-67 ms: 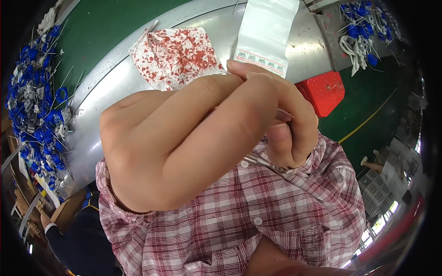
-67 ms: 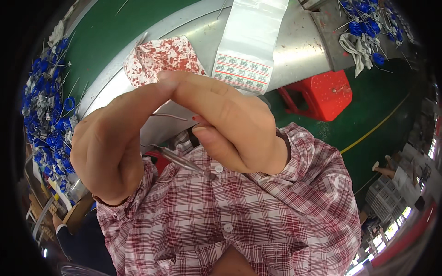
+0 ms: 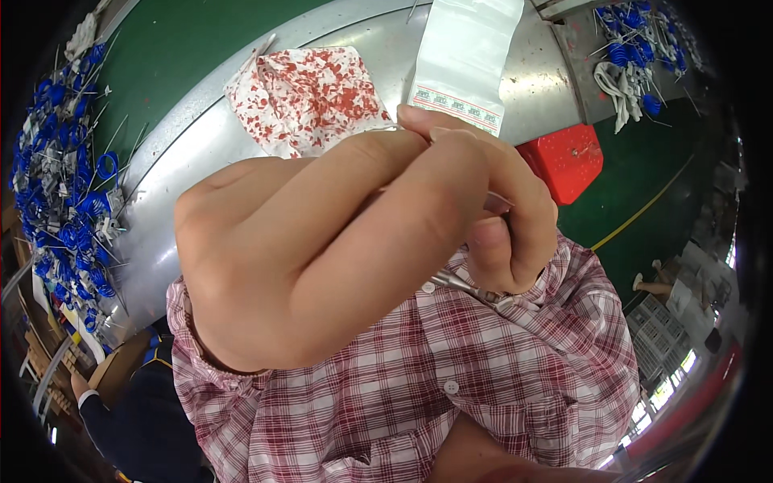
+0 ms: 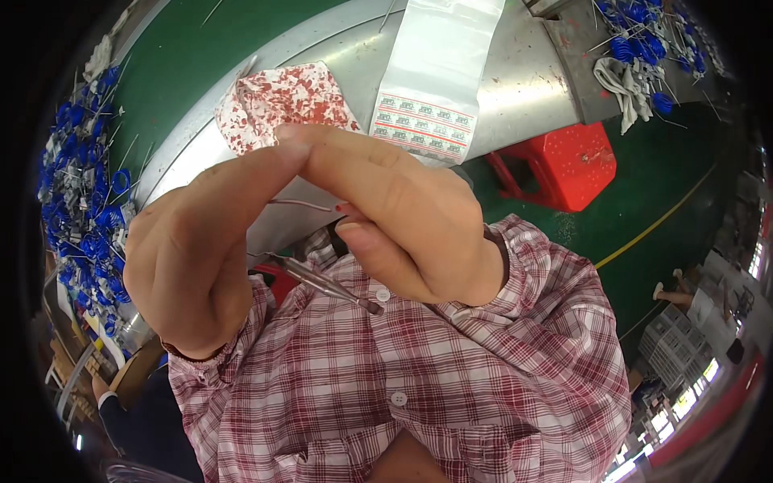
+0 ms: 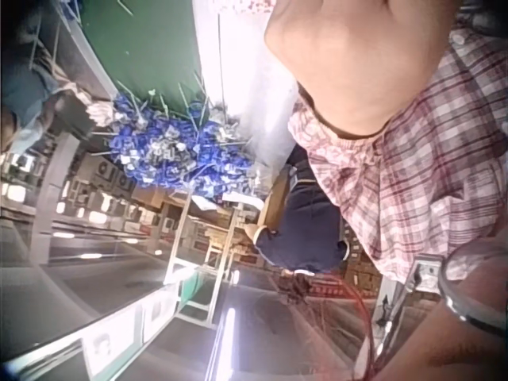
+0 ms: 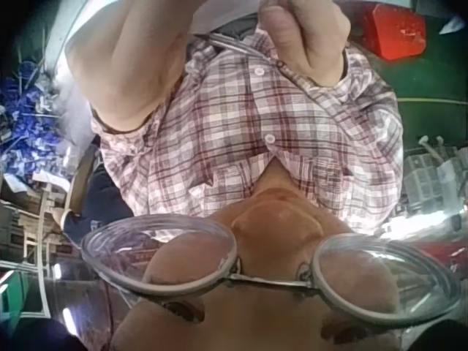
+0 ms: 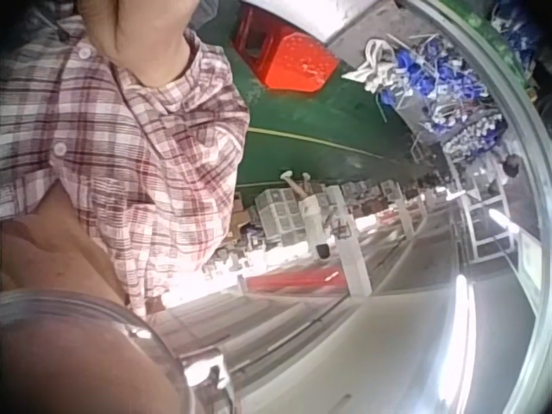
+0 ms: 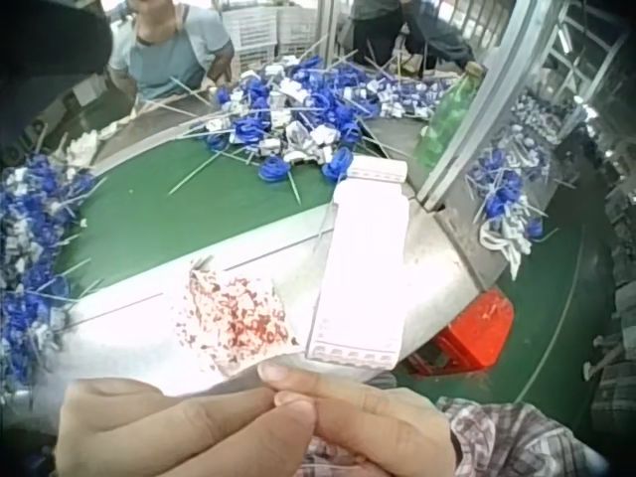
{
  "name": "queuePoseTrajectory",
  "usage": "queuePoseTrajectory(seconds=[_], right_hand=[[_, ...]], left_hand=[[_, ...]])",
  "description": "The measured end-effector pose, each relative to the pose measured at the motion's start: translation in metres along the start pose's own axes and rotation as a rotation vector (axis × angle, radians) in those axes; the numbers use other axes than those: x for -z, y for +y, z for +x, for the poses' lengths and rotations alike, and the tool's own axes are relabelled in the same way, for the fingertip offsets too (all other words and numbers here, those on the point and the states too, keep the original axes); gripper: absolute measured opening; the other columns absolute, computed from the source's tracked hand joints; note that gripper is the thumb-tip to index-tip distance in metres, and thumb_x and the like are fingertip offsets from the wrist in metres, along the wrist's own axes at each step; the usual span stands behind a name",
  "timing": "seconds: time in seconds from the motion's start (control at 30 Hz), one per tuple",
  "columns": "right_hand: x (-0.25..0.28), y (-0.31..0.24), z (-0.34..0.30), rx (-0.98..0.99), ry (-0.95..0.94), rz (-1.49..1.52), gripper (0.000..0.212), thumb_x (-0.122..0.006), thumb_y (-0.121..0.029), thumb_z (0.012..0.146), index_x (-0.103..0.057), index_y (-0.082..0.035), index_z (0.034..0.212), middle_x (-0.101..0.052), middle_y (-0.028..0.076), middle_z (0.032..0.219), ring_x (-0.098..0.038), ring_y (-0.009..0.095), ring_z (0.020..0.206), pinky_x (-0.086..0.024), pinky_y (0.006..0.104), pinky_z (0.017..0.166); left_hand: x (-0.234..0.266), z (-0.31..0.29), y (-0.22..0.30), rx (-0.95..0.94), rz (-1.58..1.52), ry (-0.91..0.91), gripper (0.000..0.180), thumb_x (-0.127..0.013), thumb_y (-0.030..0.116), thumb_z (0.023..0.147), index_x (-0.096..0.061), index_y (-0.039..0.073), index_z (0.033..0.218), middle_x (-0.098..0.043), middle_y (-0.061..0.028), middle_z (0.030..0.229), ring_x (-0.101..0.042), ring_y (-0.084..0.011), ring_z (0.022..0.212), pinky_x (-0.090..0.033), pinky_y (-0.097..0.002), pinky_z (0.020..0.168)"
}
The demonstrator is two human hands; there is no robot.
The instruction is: Assemble small electronic motor components by connecting wires, applying adhesive, and attaching labels.
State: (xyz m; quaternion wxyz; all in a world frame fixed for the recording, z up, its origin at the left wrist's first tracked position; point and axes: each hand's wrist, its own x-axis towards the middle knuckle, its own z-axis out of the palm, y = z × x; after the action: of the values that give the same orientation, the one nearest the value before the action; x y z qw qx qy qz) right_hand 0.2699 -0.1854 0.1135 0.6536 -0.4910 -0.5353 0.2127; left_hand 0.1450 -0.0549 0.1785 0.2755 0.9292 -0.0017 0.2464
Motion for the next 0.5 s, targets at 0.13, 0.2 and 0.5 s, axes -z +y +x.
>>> queuePoseTrajectory(seconds=[0.13,0.2,0.5], right_hand=[[0.001,0.005,-0.002,0.040,0.011,0.011,0.033,-0.046,-0.008,0.086,-0.050,0.012,0.112,-0.055,0.026,0.110,-0.057,0.036,0.101,-0.048,0.0365,0.084],[0.001,0.002,-0.002,-0.019,0.006,0.063,0.033,-0.046,-0.007,0.085,-0.050,0.012,0.112,-0.055,0.027,0.111,-0.057,0.037,0.101,-0.047,0.0368,0.084],[0.004,0.002,0.000,-0.027,-0.040,0.059,0.034,-0.047,-0.006,0.085,-0.049,0.010,0.115,-0.054,0.028,0.112,-0.057,0.037,0.101,-0.047,0.0366,0.084]], left_hand=[[-0.006,-0.001,-0.005,-0.042,0.016,0.014,0.033,-0.046,-0.015,0.064,-0.057,-0.013,0.096,-0.065,-0.0194,0.084,-0.066,-0.0250,0.067,-0.053,-0.0276,0.056],[-0.008,-0.001,-0.006,-0.051,0.021,0.032,0.031,-0.048,-0.013,0.066,-0.057,-0.012,0.095,-0.065,-0.0192,0.083,-0.066,-0.0247,0.065,-0.053,-0.0274,0.054],[-0.012,-0.002,-0.009,-0.111,0.054,0.075,0.023,-0.051,-0.006,0.074,-0.055,-0.012,0.096,-0.065,-0.0198,0.081,-0.066,-0.0246,0.062,-0.052,-0.0270,0.049]])
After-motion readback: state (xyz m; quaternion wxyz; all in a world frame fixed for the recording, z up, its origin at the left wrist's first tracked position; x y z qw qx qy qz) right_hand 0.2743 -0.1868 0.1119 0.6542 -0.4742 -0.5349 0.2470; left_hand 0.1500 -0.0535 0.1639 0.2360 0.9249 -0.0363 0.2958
